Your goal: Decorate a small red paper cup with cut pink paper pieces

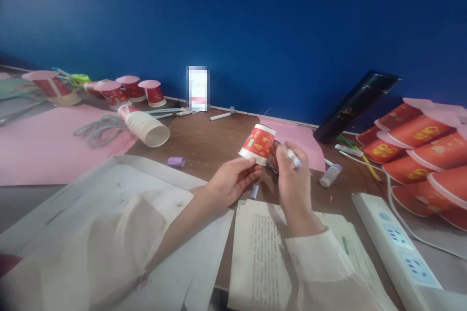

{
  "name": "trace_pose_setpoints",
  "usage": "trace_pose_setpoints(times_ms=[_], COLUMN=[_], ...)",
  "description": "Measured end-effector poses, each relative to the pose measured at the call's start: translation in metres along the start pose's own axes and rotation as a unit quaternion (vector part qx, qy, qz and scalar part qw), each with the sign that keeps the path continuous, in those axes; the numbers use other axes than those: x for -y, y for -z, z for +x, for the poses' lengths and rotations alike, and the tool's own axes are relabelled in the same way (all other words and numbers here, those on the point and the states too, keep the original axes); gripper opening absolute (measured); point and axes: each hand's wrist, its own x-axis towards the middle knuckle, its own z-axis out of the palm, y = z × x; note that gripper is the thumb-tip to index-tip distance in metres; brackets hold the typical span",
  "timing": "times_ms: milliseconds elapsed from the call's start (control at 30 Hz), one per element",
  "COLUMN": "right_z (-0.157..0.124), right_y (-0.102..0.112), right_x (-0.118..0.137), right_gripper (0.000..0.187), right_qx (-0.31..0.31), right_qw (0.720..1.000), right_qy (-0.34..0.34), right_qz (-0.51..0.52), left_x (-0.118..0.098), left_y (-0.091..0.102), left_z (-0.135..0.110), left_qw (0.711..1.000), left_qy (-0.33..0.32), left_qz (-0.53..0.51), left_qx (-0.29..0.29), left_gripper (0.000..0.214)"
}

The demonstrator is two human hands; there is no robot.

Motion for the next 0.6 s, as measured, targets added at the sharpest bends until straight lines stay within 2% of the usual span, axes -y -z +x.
trace_pose_setpoints(times_ms=[67,133,367,500,600], right_z=[0.001,-0.001,-0.006,-0.002,0.001], right_y=[-0.003,-0.008,-0.022,-0.019,-0.019], right_x=[-0.006,-0.006,-0.001,0.000,0.002], right_gripper=[0.040,0.041,0.050,0.059,0.056], right_qx=[0.047,0.062,0.010,-0.008,-0.025], right_qw=[0.996,0.991,0.980,0.963,0.955], right_qy=[-0.061,-0.095,-0.156,-0.229,-0.238], right_qz=[0.047,0.071,0.126,0.143,0.173], left_x=[0.002,0.005,0.011,0.009,0.006], left_y=[0.000,0.000,0.003,0.004,0.004], left_z=[-0.002,-0.003,-0.001,-0.003,-0.004], left_qw=[1.000,1.000,0.997,0.993,0.996], left_qy=[0.002,0.007,0.039,0.053,0.043], left_qz=[0.005,0.012,0.035,0.012,-0.028], left_qx=[0.013,0.023,0.061,0.103,0.079], left_gripper=[0.016,0.016,0.003,0.011,0.008])
